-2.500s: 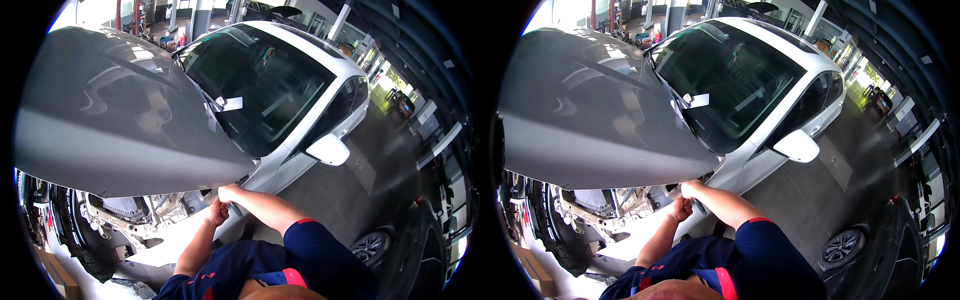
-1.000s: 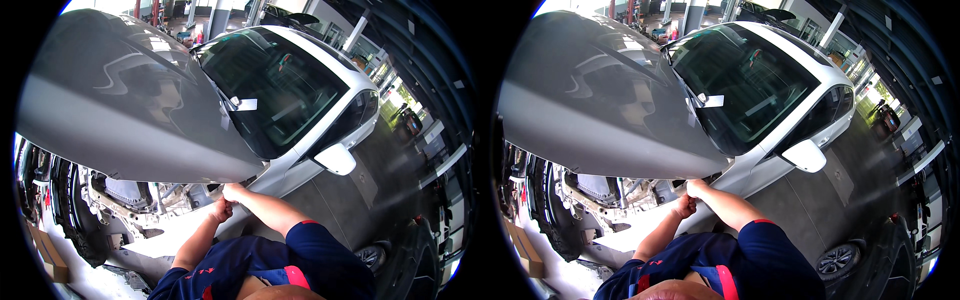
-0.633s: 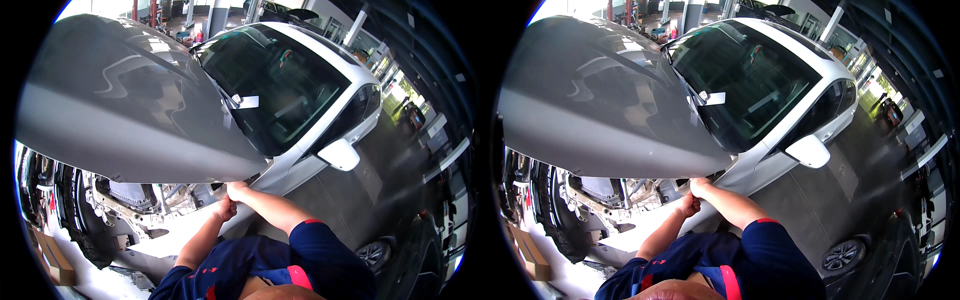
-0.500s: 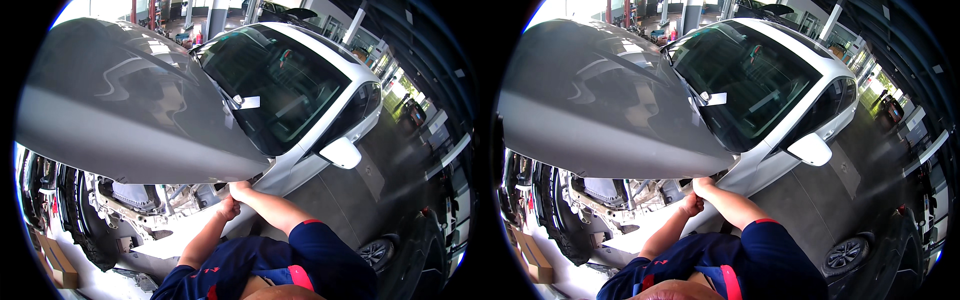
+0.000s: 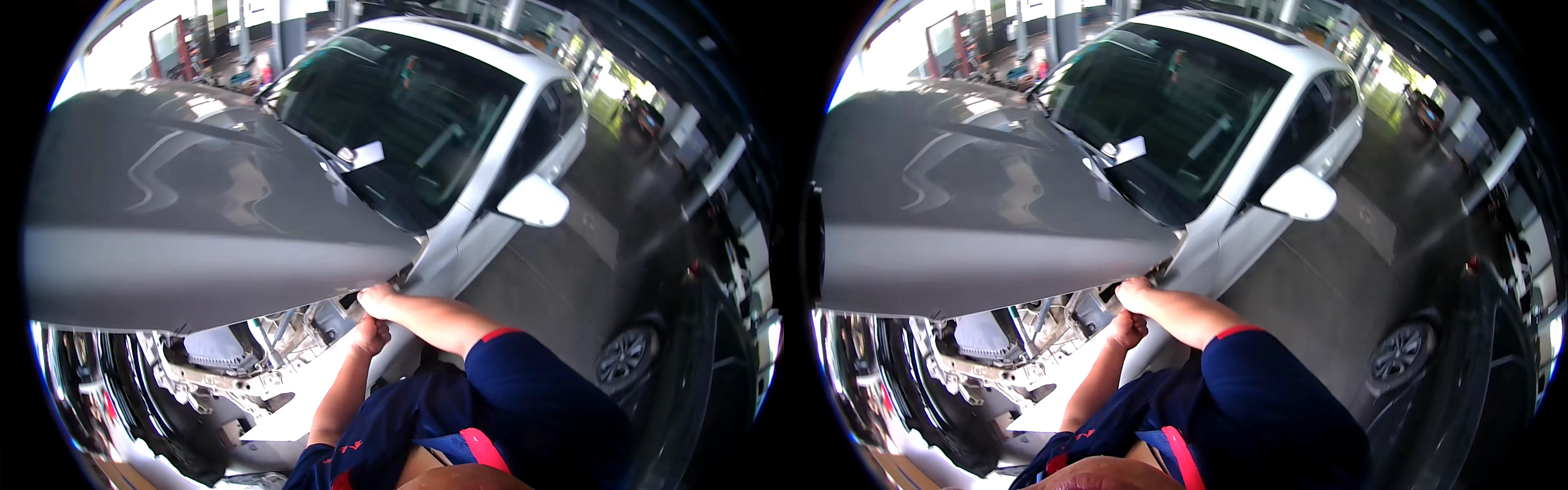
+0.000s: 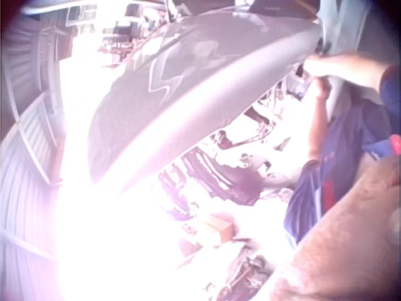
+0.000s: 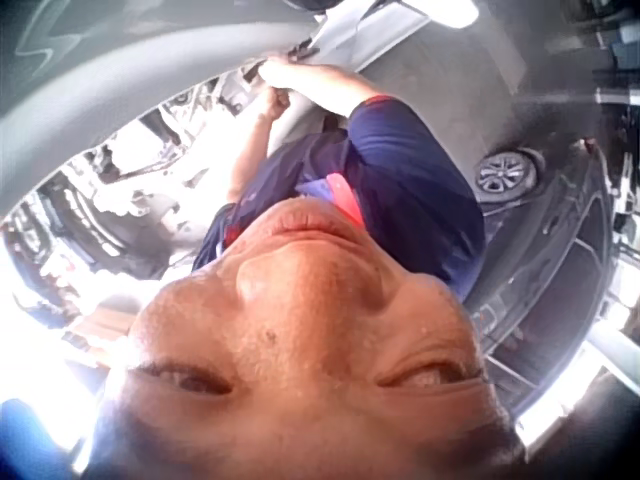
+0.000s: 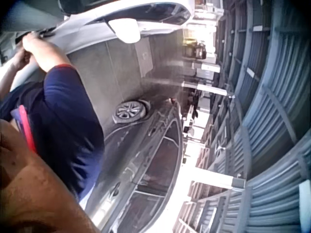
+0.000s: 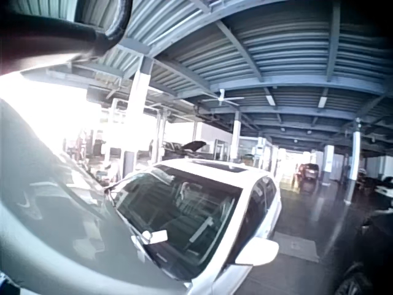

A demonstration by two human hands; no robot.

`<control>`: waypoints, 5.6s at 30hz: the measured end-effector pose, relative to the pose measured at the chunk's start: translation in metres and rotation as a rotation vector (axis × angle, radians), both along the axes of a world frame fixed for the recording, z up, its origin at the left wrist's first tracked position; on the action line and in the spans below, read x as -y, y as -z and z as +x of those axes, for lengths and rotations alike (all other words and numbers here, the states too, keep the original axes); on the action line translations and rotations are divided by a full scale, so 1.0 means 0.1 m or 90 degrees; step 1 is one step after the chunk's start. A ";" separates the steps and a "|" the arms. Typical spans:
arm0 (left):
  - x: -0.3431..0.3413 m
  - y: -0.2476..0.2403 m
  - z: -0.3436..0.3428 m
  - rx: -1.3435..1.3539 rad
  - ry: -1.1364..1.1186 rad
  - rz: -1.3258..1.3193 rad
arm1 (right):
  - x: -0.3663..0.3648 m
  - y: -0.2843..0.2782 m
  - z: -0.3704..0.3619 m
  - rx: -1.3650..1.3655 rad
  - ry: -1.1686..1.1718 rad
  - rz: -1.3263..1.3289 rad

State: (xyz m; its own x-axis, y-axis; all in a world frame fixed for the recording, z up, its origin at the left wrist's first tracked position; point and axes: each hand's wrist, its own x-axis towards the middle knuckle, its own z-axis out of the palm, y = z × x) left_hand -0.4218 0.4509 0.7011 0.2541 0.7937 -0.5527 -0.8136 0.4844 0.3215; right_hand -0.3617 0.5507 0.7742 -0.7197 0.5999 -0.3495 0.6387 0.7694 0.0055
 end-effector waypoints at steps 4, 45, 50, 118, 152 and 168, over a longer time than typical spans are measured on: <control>0.03 0.01 -0.04 0.011 0.003 0.018 | 0.10 -0.27 -0.02 -0.006 0.069 -0.028; 0.04 -0.09 0.07 -0.020 -0.022 0.022 | -0.02 -0.03 0.08 -0.022 0.157 -0.099; -0.06 -0.11 0.11 -0.013 0.007 0.021 | -0.05 0.07 0.16 -0.154 0.288 -0.065; 0.54 -0.96 0.47 0.013 -0.031 -0.002 | 0.93 -0.72 1.47 -0.670 0.090 -0.175; 3.90 -0.97 -0.41 -0.370 -0.493 -0.115 | 2.56 -0.48 -0.20 -0.513 0.188 -0.915; 5.37 -0.47 -1.31 -0.224 -0.581 -0.210 | 3.71 -0.06 -1.83 -0.306 0.399 -1.031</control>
State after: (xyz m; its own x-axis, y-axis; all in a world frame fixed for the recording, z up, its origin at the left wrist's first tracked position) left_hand -0.5529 -0.0863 0.7484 -0.5872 0.3989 -0.7043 -0.8012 -0.1628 0.5758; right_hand -0.5442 0.1797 0.7799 -0.7483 0.1045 -0.6551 0.5252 -0.5098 -0.6813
